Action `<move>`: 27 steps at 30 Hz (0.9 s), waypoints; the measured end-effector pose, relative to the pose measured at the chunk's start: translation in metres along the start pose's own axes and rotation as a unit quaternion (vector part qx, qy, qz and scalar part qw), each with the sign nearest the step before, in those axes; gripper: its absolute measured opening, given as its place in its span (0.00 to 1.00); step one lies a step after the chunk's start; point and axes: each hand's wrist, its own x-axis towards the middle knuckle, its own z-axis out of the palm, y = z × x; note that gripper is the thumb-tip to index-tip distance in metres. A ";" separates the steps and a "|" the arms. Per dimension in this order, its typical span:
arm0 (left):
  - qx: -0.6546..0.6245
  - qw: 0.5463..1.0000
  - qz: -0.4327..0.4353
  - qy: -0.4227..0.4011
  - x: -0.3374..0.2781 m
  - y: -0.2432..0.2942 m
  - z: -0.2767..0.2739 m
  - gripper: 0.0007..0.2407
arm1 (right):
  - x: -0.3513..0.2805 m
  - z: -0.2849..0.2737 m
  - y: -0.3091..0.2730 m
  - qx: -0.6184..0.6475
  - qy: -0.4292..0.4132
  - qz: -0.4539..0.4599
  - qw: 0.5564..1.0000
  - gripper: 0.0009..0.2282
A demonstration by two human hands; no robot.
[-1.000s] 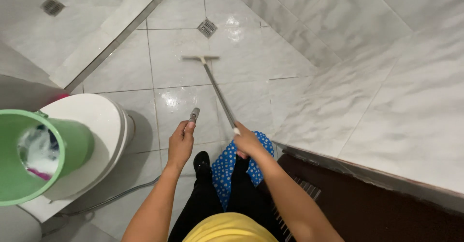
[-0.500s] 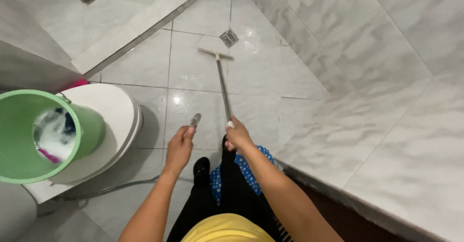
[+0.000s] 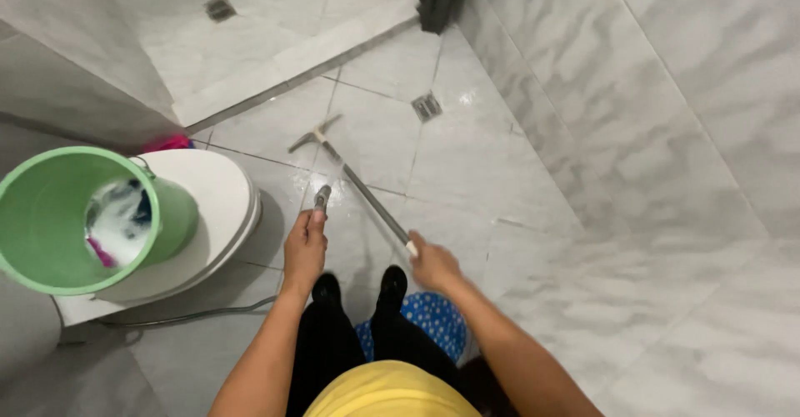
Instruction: The person cleans the bathroom floor by spraying water from a handheld shower head and pushing the water toward the drain with a squeegee. They repeatedly rinse the floor and use the squeegee to guide the water into the drain, working around the toilet and sink.
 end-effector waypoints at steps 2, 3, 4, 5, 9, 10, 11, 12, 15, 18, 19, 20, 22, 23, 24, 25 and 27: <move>0.000 1.000 -0.006 0.003 0.008 -0.002 -0.005 0.15 | 0.035 -0.025 -0.002 -0.027 0.005 -0.034 0.999 0.24; 0.006 1.000 -0.012 0.000 0.014 -0.003 -0.010 0.15 | 0.056 -0.038 -0.007 -0.046 0.009 -0.063 0.997 0.23; 0.007 1.000 -0.013 0.002 0.021 -0.001 -0.016 0.15 | 0.062 -0.052 -0.025 -0.046 0.007 -0.065 0.997 0.23; 0.008 1.000 -0.007 0.006 0.029 0.000 -0.022 0.15 | 0.069 -0.066 -0.043 -0.069 0.015 -0.079 0.994 0.22; -0.011 1.000 -0.010 0.009 0.083 -0.007 -0.030 0.17 | 0.096 -0.088 -0.119 -0.083 0.026 -0.067 0.994 0.20; -0.017 1.000 -0.012 0.016 0.093 -0.004 -0.033 0.17 | 0.109 -0.086 -0.131 -0.090 0.025 -0.072 0.993 0.20; -0.038 0.999 -0.021 0.016 0.103 0.000 -0.036 0.16 | 0.122 -0.085 -0.142 -0.106 0.038 -0.057 0.992 0.20; -0.052 0.998 -0.027 0.015 0.113 0.005 -0.040 0.16 | 0.133 -0.083 -0.153 -0.115 0.052 -0.040 0.991 0.20; -0.045 0.999 -0.014 0.005 0.136 0.012 -0.053 0.16 | 0.160 -0.094 -0.172 -0.199 0.067 -0.020 0.978 0.18; -0.055 0.998 -0.028 0.014 0.147 0.020 -0.066 0.16 | 0.186 -0.111 -0.178 -0.252 0.057 -0.002 0.966 0.19; -0.057 0.998 -0.031 0.015 0.151 0.016 -0.065 0.16 | 0.183 -0.123 -0.182 -0.254 0.054 -0.003 0.966 0.19; -0.049 0.998 -0.042 0.019 0.156 0.014 -0.063 0.16 | 0.183 -0.138 -0.186 -0.270 0.057 0.006 0.961 0.20; -0.043 0.997 -0.053 0.022 0.165 0.011 -0.055 0.16 | 0.186 -0.158 -0.191 -0.288 0.059 0.015 0.956 0.21; -0.038 0.997 -0.068 0.017 0.170 0.009 -0.048 0.16 | 0.190 -0.164 -0.191 -0.310 0.065 0.011 0.949 0.22; -0.034 0.996 -0.082 0.011 0.176 0.009 -0.039 0.17 | 0.196 -0.171 -0.190 -0.332 0.071 0.008 0.941 0.23; -0.037 0.996 -0.082 0.011 0.177 0.023 -0.033 0.17 | 0.202 -0.180 -0.183 -0.334 0.072 0.009 0.940 0.23; -0.014 0.995 -0.103 -0.005 0.172 0.049 -0.019 0.16 | 0.211 -0.193 -0.168 -0.354 0.069 0.013 0.933 0.23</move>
